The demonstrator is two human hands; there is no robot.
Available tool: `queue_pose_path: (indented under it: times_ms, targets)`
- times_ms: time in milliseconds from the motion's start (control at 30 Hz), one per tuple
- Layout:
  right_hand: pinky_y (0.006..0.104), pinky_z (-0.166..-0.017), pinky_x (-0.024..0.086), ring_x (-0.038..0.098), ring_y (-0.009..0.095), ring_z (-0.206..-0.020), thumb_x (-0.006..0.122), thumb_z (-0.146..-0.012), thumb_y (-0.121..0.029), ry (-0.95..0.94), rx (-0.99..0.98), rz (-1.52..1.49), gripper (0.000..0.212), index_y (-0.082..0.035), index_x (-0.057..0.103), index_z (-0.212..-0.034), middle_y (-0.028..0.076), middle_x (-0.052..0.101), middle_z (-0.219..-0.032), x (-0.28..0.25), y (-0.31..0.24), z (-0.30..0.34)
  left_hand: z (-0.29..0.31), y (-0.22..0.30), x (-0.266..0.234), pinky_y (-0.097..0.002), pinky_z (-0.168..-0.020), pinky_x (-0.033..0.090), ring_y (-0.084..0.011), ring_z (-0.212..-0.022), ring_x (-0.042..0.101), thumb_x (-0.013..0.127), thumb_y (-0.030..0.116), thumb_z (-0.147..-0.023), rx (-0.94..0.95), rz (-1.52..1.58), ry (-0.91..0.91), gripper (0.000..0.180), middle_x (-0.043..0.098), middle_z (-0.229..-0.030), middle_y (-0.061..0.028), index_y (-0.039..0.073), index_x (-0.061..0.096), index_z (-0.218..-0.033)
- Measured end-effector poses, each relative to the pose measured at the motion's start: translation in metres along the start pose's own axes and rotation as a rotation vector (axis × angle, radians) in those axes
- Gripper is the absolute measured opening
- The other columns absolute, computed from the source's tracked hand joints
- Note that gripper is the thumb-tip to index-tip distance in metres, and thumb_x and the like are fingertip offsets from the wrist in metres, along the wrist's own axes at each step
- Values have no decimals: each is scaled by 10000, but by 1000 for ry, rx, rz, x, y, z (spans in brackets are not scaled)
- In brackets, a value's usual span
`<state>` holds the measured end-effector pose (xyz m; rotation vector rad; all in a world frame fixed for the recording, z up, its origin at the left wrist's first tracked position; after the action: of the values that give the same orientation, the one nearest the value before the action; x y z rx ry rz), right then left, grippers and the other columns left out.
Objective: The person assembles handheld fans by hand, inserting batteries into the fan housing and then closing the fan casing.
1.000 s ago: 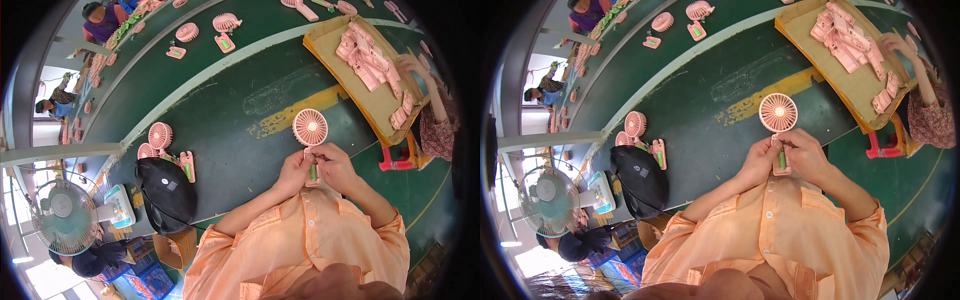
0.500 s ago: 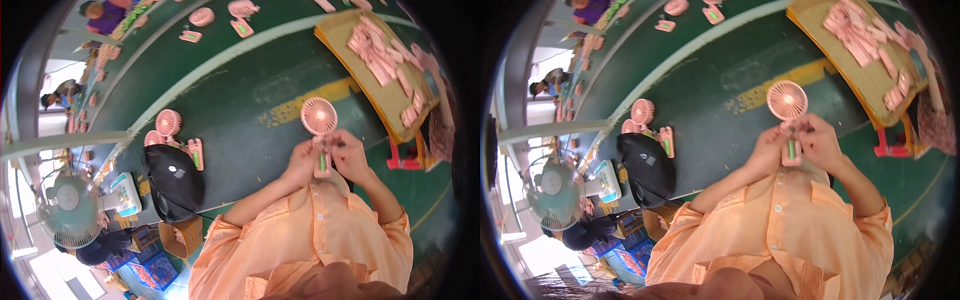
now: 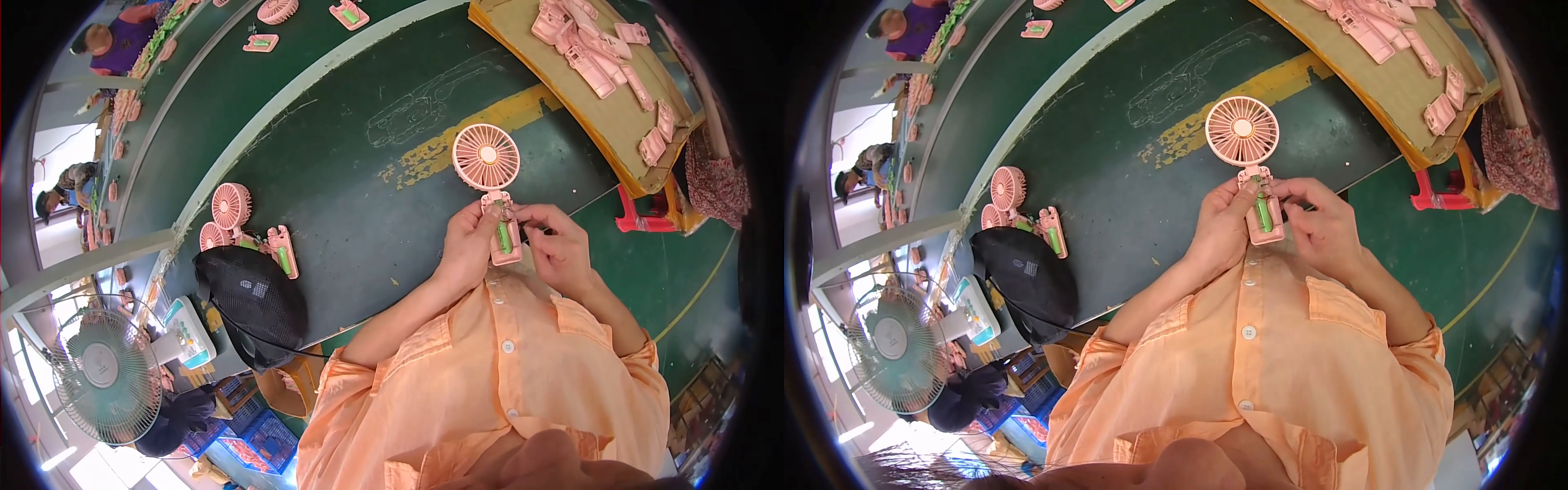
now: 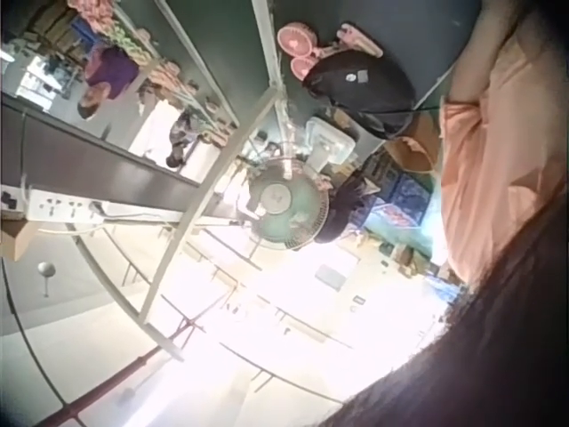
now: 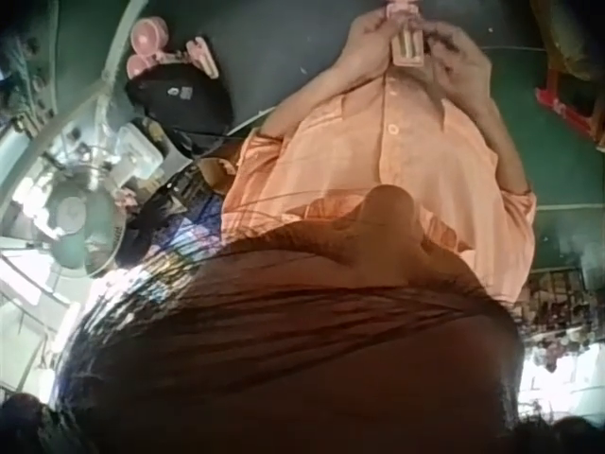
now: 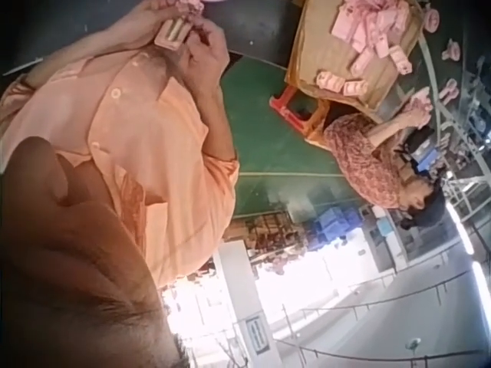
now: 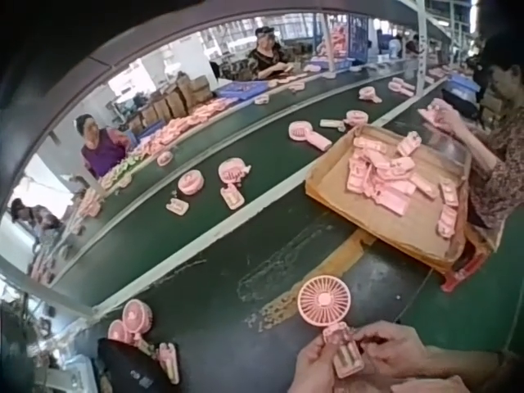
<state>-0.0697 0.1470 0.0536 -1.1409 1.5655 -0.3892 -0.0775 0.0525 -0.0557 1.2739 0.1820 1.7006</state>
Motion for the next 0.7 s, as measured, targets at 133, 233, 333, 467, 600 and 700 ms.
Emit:
queue_pose_path:
  times_ms: [133,233,333,467,600,700]
  targets:
    - [357,-802,530,628,288,-957,562,-803,72,-82,270,23,112,60,640,-883,167,610,-1079,15,17,9,0,0,1,-237,-716,518,-90,-809,609,463,121,-993,-1,28,40,203,645,-965,-58,-19,594,-1059]
    - [384,-841,499,595,319,-1017,587,-772,15,-134,-76,322,213,86,626,-968,188,596,-1087,19,-14,6,-1,2,1,-231,-709,513,-78,-795,598,475,121,-990,30,17,65,190,645,-955,-46,-12,598,-1046]
    - [379,-840,488,578,342,-1031,613,-722,-42,-310,-352,604,273,79,622,-966,207,579,-1086,34,-35,4,0,2,1,-257,-756,526,-113,-867,609,459,131,-996,32,-8,42,209,637,-1014,-76,-15,575,-1090]
    - [377,-826,490,576,333,-1004,596,-726,-107,-413,-506,642,217,24,617,-898,187,570,-1036,45,-40,6,0,-3,0,-286,-799,543,-153,-943,624,434,138,-1004,-32,-122,67,237,628,-1085,-109,-18,551,-1139]
    - [382,-788,492,587,297,-913,580,-759,-117,-364,-581,414,112,-34,598,-831,136,572,-949,39,-36,3,2,2,-2,-233,-677,514,-87,-788,599,436,161,-1008,39,-76,46,242,637,-972,-60,-15,577,-1095]
    - [413,-699,476,570,315,-787,541,-802,-112,-125,64,223,118,-22,568,-873,140,537,-828,-22,21,-43,4,5,-4,-294,-762,549,-166,-888,634,433,151,-1006,-4,-16,87,252,631,-1035,-121,-28,531,-1155]
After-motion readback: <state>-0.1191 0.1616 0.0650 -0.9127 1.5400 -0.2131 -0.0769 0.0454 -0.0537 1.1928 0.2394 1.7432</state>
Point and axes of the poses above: each hand's wrist, its own z-axis away from the middle knuckle, its own x-axis out of the palm, y = z × x, the point moved 10 cm from there along -z, towards the middle knuckle
